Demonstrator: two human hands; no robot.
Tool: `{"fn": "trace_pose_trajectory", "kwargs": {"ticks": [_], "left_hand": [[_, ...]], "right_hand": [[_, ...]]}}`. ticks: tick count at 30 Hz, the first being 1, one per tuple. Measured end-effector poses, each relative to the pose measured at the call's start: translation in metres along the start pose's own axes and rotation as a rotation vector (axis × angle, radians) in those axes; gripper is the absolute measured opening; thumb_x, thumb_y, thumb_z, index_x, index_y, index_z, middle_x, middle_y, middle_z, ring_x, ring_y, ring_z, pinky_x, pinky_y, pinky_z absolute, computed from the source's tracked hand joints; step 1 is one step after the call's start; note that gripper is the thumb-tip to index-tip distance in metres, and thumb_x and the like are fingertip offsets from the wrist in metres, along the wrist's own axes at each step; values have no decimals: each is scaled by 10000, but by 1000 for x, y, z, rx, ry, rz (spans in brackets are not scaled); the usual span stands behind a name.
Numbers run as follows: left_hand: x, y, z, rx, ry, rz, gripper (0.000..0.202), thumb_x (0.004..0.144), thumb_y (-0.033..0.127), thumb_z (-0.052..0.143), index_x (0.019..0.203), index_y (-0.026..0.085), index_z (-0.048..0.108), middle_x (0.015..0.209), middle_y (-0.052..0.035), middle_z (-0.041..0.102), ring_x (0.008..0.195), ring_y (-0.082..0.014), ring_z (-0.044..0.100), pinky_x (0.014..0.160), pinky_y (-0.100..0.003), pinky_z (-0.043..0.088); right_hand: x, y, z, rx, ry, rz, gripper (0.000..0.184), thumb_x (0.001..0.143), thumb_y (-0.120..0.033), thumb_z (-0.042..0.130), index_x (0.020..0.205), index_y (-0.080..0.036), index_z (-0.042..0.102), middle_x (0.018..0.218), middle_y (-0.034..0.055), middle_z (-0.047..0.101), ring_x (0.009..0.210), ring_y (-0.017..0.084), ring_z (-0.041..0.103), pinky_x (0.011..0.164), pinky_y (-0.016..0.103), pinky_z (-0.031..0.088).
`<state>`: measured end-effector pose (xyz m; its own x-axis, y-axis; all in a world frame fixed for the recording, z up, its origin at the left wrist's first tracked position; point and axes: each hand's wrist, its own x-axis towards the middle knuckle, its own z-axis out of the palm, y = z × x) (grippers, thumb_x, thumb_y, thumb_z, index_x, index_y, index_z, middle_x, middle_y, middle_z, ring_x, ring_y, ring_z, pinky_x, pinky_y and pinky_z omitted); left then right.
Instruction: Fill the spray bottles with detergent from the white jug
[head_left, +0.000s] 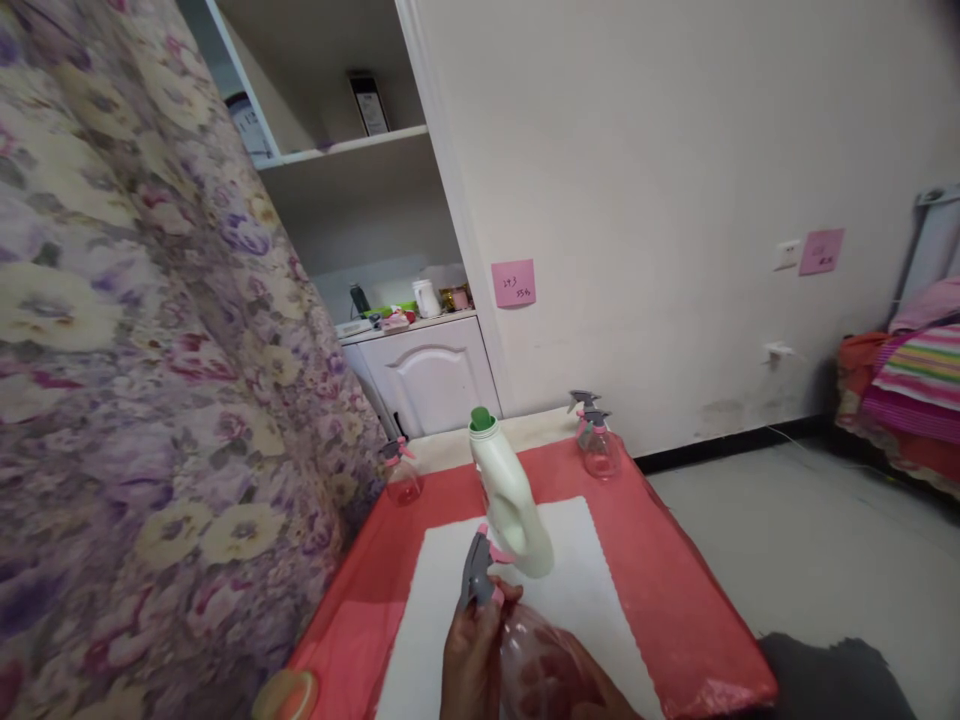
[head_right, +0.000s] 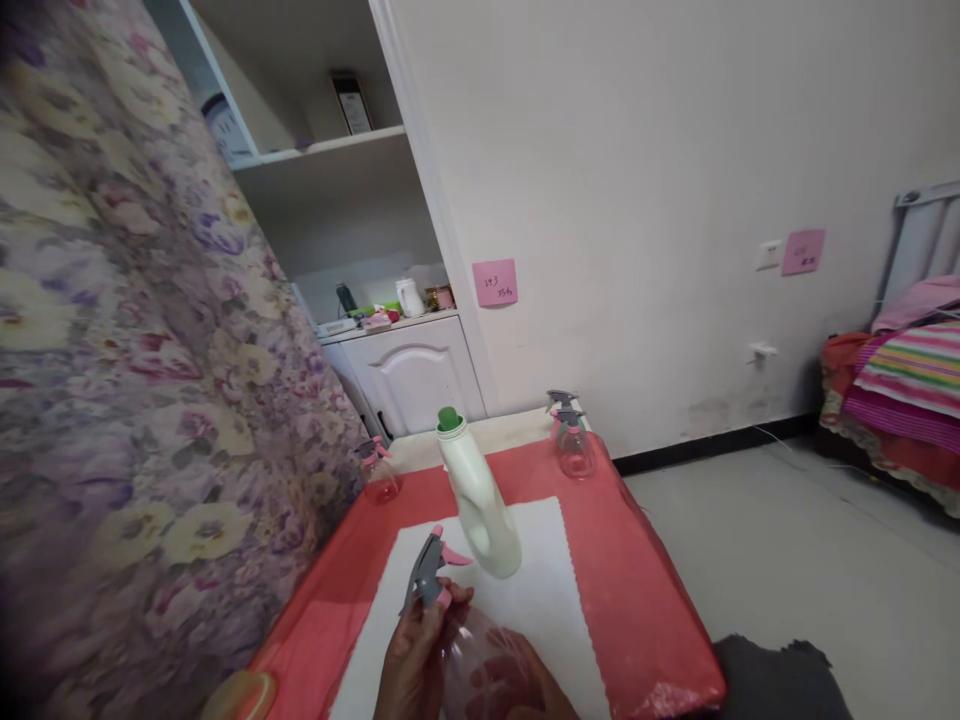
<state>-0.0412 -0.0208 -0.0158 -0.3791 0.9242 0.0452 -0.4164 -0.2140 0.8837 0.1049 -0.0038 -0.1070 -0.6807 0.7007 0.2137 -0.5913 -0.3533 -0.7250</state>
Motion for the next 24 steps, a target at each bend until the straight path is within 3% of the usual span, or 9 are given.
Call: {"fn": "trace_pose_trajectory", "kwargs": {"ticks": [3, 6, 10, 13, 16, 19, 21, 24], "left_hand": [[-1, -2, -4, -37, -31, -44, 354, 763, 420, 762, 1030, 189, 758, 1069, -83, 734, 1074, -258, 636, 1058, -405, 404], [-2, -2, -8, -92, -33, -54, 384, 753, 459, 755, 1005, 170, 770, 1067, -106, 741, 1115, -283, 624, 1102, -438, 360], [-4, 3, -6, -111, -20, -37, 350, 755, 370, 778, 1053, 191, 737, 1013, -80, 741, 994, -230, 670, 989, -379, 461], [-5, 6, 0, -89, 36, -28, 354, 722, 318, 813, 1039, 191, 718, 946, -54, 734, 898, -191, 679, 882, -325, 506], [-6, 7, 1, -69, 54, -18, 377, 716, 335, 817, 1047, 190, 711, 954, -53, 729, 903, -189, 673, 876, -319, 500], [-4, 7, -1, -46, 30, -3, 364, 749, 366, 787, 1057, 188, 710, 971, -61, 730, 940, -197, 667, 917, -332, 478], [-3, 8, -3, -38, 15, 4, 349, 768, 378, 768, 1055, 188, 709, 965, -63, 733, 948, -198, 666, 946, -343, 464], [-2, 10, -2, -16, 5, 1, 329, 770, 382, 765, 1027, 183, 715, 957, -67, 736, 949, -201, 665, 954, -349, 462]], "right_hand": [[0, 0, -2, 5, 29, 27, 827, 535, -433, 868, 1288, -287, 557, 1142, 80, 666, 1032, 343, 663, 931, 529, 481], [3, 7, -8, 32, 46, 39, 862, 514, -444, 880, 1293, -274, 551, 1141, 83, 656, 1014, 328, 667, 905, 508, 493], [8, 24, -17, 16, 78, 2, 961, 404, -498, 924, 1268, -283, 563, 1127, 83, 655, 986, 322, 673, 872, 483, 500], [8, 31, -21, -12, 136, -46, 959, 411, -512, 933, 1267, -295, 557, 1179, 89, 640, 1040, 322, 657, 945, 493, 458], [7, 30, -23, -36, 176, -92, 980, 398, -509, 943, 1275, -300, 560, 1220, 100, 624, 1093, 346, 635, 998, 533, 417], [8, 26, -20, 42, 151, -46, 983, 357, -478, 957, 1257, -338, 587, 1258, 85, 628, 1133, 368, 614, 996, 557, 418], [10, 25, -15, 140, 131, 27, 867, 408, -531, 925, 1200, -343, 630, 1212, 76, 670, 1110, 372, 625, 961, 576, 438], [10, 28, -7, 225, 114, 101, 650, 640, -704, 723, 1139, -290, 674, 996, 90, 742, 977, 343, 679, 893, 587, 472]]}}
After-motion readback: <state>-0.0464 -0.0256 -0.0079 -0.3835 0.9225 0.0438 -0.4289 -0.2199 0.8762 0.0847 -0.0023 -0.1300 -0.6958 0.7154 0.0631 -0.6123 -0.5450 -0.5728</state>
